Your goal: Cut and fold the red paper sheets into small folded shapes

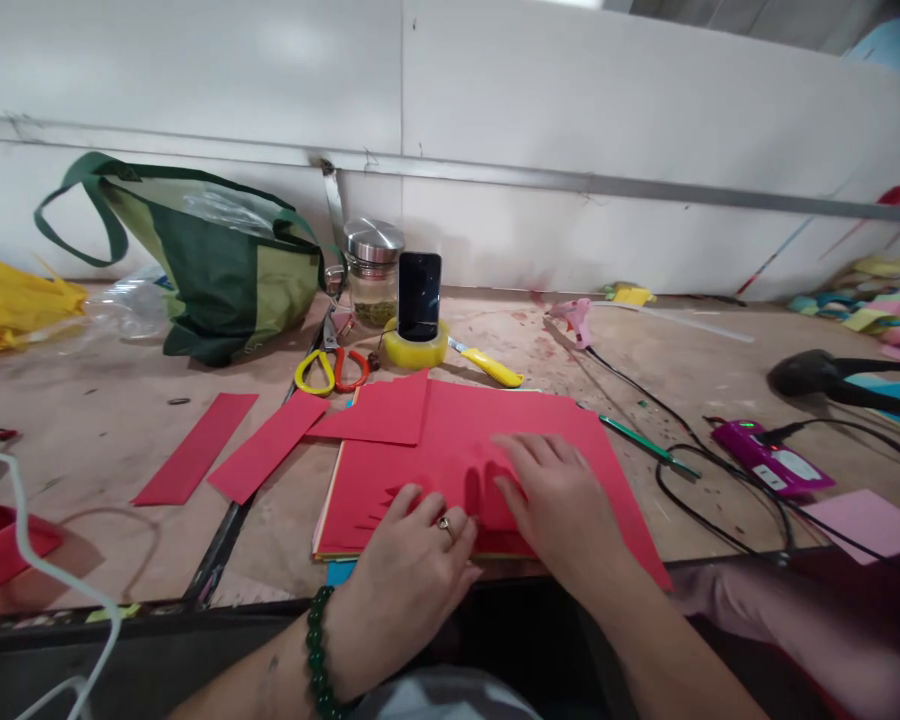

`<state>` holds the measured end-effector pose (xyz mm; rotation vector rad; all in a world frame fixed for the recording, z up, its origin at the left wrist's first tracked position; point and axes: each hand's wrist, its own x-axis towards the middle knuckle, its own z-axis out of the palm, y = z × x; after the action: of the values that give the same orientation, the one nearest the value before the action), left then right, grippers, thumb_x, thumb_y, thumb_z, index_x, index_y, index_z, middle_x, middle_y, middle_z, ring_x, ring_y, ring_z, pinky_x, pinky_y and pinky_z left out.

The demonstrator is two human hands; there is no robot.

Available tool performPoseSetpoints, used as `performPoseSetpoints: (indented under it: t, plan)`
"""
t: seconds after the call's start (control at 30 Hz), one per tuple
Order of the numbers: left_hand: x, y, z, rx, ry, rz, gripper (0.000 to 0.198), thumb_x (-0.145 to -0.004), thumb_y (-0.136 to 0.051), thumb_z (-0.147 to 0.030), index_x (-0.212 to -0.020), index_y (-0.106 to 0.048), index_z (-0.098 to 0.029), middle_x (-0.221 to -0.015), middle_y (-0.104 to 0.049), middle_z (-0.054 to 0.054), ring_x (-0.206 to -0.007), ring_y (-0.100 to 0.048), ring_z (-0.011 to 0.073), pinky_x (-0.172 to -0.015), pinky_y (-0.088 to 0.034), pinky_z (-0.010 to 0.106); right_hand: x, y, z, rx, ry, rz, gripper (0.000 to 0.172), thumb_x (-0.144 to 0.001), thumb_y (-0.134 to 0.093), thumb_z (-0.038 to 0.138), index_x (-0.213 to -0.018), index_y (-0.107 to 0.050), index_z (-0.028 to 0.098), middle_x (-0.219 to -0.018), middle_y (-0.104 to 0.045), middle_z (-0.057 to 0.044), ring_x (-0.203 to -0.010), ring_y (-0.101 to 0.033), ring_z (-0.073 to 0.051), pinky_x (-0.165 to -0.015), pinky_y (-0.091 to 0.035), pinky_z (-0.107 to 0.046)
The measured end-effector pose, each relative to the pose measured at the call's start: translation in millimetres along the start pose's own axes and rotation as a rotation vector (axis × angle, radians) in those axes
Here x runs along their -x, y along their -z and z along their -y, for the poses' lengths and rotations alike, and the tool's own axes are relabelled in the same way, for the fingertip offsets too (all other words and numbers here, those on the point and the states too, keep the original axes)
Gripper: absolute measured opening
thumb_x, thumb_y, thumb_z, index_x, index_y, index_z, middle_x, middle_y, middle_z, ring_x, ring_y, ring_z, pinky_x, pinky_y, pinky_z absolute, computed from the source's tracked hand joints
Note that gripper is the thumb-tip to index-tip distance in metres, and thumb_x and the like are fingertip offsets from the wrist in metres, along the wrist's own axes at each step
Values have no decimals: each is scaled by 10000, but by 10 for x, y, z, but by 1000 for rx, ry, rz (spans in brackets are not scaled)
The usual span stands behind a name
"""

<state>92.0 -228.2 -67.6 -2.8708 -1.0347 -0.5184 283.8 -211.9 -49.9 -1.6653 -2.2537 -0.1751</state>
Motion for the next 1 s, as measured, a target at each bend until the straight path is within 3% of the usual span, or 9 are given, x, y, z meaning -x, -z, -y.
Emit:
performPoseSetpoints:
  t: [0.1,0.2,0.53,0.83,1.0]
  plan:
    - [11,-16,1,15,-4,10,198,-879,-583,-279,-1024,-638,-157,-955,-666,34,-863,-533,225,-914,-316,420,202,31,53,-103,318,-99,201,-905,-493,129,-937,-677,202,-1001,-713,-45,-978,-570,-238,-980,-334,-410]
    - [18,-36,1,30,4,-4,295,-893,-565,-297,-1147,-601,-152,-969,-664,32,-886,-530,228,-943,-293,422,340,7,84,-164,421,-58,275,-952,-401,126,-924,-668,184,-873,-705,-30,-884,-573,-202,-990,-325,-395]
    - [24,-54,14,6,-5,7,313,-892,-563,-318,-1156,-606,-155,-1012,-670,32,-932,-532,239,-1009,-231,431,326,-80,144,-87,414,-38,262,-907,-434,92,-765,-649,140,-711,-592,-61,-710,-464,-206,-695,-415,-350]
    - [71,-85,10,13,-1,-16,381,-904,-561,-408,-1191,-597,-160,-1044,-675,29,-970,-538,241,-1052,-173,438,433,-106,91,-64,463,-48,260,-870,-432,17,-809,-669,108,-731,-622,-77,-726,-524,-211,-666,-467,-336]
    - [211,-25,107,67,86,-22,374,-912,-553,-429,-1216,-586,-214,-1071,-677,8,-997,-547,231,-1032,-209,423,570,-43,-73,-21,451,-164,310,-898,-396,17,-895,-701,75,-809,-702,-107,-826,-614,-226,-765,-516,-358]
